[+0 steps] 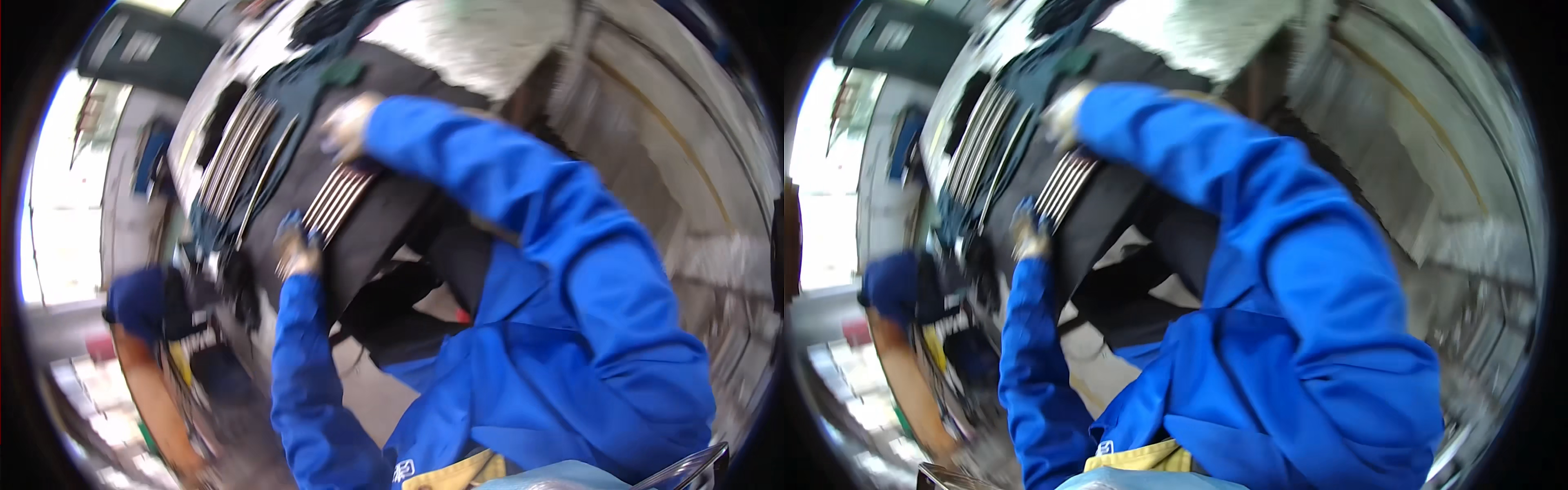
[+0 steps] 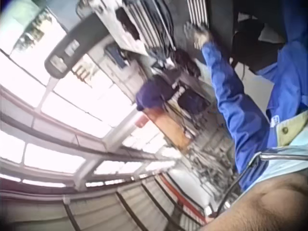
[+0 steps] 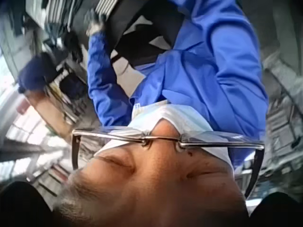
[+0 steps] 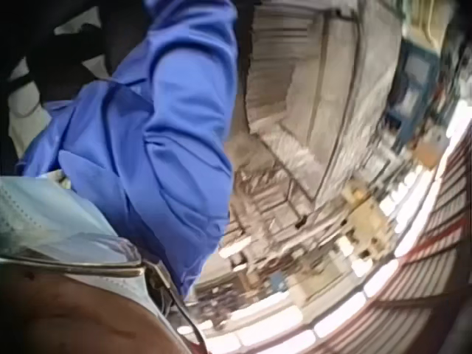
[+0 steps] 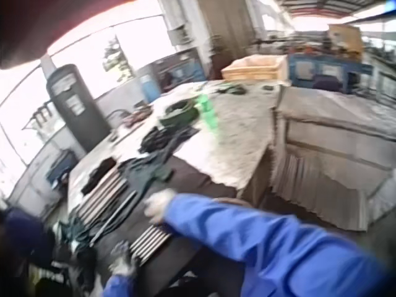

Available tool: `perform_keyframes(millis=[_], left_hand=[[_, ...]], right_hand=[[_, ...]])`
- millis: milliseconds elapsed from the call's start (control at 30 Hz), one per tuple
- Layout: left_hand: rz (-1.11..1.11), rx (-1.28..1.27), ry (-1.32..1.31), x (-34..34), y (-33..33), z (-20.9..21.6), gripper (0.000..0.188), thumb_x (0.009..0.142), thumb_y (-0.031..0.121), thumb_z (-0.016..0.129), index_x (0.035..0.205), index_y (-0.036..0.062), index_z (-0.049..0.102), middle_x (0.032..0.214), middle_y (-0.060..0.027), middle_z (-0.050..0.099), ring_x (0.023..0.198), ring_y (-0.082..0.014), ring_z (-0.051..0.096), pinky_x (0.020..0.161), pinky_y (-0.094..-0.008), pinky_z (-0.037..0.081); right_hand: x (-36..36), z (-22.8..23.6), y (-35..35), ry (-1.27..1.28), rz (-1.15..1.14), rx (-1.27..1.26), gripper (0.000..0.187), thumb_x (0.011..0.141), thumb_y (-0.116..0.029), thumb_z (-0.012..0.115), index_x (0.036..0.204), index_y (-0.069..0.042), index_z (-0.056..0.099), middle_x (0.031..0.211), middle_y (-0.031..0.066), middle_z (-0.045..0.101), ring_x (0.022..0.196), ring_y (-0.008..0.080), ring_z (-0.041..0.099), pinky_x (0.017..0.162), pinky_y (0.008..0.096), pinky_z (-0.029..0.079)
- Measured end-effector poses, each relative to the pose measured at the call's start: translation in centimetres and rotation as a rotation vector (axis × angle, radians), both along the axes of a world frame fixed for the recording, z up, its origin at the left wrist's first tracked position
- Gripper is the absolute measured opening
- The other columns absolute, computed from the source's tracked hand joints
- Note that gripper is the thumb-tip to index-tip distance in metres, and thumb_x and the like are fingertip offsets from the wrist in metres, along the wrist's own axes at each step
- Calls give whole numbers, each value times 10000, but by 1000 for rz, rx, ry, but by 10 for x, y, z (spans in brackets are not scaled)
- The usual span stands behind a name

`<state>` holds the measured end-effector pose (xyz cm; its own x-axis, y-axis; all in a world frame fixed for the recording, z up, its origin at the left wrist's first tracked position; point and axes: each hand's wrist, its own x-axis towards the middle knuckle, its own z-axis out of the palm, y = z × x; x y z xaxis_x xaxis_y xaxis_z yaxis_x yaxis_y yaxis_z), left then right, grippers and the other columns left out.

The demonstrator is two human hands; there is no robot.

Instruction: Sanding slats on a component using a pneumatic orbital sander.

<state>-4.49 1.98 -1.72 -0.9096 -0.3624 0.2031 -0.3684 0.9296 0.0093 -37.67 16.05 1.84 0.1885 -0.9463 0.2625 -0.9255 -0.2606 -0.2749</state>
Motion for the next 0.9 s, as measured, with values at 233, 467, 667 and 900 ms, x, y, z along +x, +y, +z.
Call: perform_keyframes(millis=[233,467,667,900], left_hand=[[201,-40,-78,31,9,8,631,940,493,377,1447,118,376,1521,-94,341,1419,-297,266,1175,-431,122],[176,0,-53,19,9,8,646,937,507,385,1459,127,359,1534,-84,322,1437,-290,230,1180,-429,99],[121,-80,-44,20,-5,7,604,931,442,421,1447,130,382,1508,-106,364,1405,-322,293,1167,-444,150],[73,-54,-107,38,-28,16,579,933,359,463,1430,70,392,1461,-149,416,1343,-325,386,1125,-444,259]], right_hand=[[64,95,36,101,-515,317,592,763,-456,646,1257,-144,552,1125,122,660,942,301,660,812,389,537],[66,97,28,185,-478,326,691,739,-459,670,1336,-153,503,1168,119,642,1006,307,640,857,388,520],[68,98,27,183,-462,306,697,742,-469,661,1342,-154,500,1203,106,624,1039,305,627,879,398,505],[80,77,-6,-1,-282,267,323,803,-424,563,995,-182,656,1027,82,685,887,277,656,738,457,527]])
